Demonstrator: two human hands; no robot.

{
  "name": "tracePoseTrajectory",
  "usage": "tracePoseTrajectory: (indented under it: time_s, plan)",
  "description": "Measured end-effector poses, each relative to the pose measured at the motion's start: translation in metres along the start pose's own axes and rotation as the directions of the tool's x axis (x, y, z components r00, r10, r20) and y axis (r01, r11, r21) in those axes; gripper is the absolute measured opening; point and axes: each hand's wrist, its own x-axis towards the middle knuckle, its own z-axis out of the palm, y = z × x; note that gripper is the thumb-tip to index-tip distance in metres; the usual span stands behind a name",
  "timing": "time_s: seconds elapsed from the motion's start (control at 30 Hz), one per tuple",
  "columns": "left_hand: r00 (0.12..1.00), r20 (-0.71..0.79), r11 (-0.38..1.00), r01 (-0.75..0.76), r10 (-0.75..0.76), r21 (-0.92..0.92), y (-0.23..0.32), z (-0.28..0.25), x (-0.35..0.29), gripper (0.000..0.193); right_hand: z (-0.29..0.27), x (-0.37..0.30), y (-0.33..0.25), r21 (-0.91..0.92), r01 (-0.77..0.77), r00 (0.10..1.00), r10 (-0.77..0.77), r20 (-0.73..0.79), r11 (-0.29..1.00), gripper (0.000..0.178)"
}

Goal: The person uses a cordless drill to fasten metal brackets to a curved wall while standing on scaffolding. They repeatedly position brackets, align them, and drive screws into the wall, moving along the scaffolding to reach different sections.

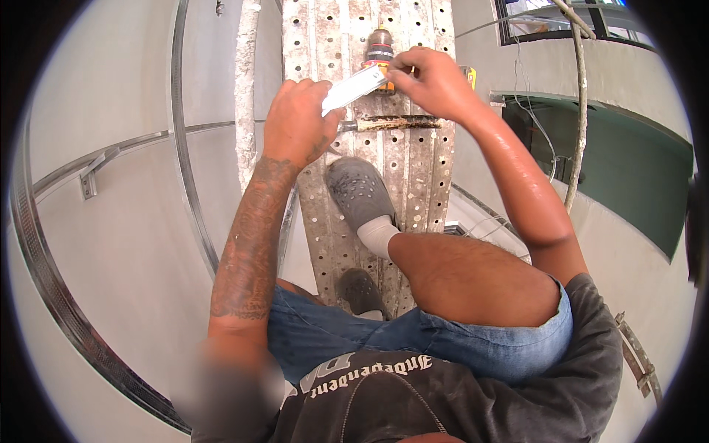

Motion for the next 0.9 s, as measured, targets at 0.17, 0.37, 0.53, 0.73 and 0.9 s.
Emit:
tracePoseTrajectory:
  time_s: [0.17, 0.37, 0.53, 0.73, 0.9]
  plan:
    - [1.0, 0.0, 1.0, -0.011, 0.011, -0.006, 0.013, 0.011, -0.003, 0.033, 0.03, 0.008, 0.005, -0.188, -0.034, 0.998, 0.022, -0.065, 0.982, 0.026]
    - [1.0, -0.003, 0.999, 0.006, -0.006, -0.034, 0.025, 0.026, -0.006, 0.033, 0.022, 0.009, 0.007, -0.2, -0.17, 0.985, 0.174, 0.006, 0.965, 0.026]
    - [0.999, -0.048, 0.998, -0.004, 0.001, -0.06, 0.027, 0.038, -0.01, 0.033, 0.03, 0.003, 0.011, -0.138, -0.141, 0.989, 0.135, -0.054, 0.98, 0.028]
    - [0.999, -0.051, 0.999, -0.002, -0.001, -0.053, 0.021, 0.033, -0.012, 0.032, 0.023, 0.003, 0.024, -0.125, -0.125, 0.991, 0.119, -0.054, 0.984, 0.032]
    - [0.997, -0.08, 0.999, -0.002, -0.001, -0.043, 0.025, 0.035, -0.01, 0.031, 0.024, 0.004, 0.014, -0.066, -0.144, 0.99, 0.143, -0.019, 0.987, 0.028]
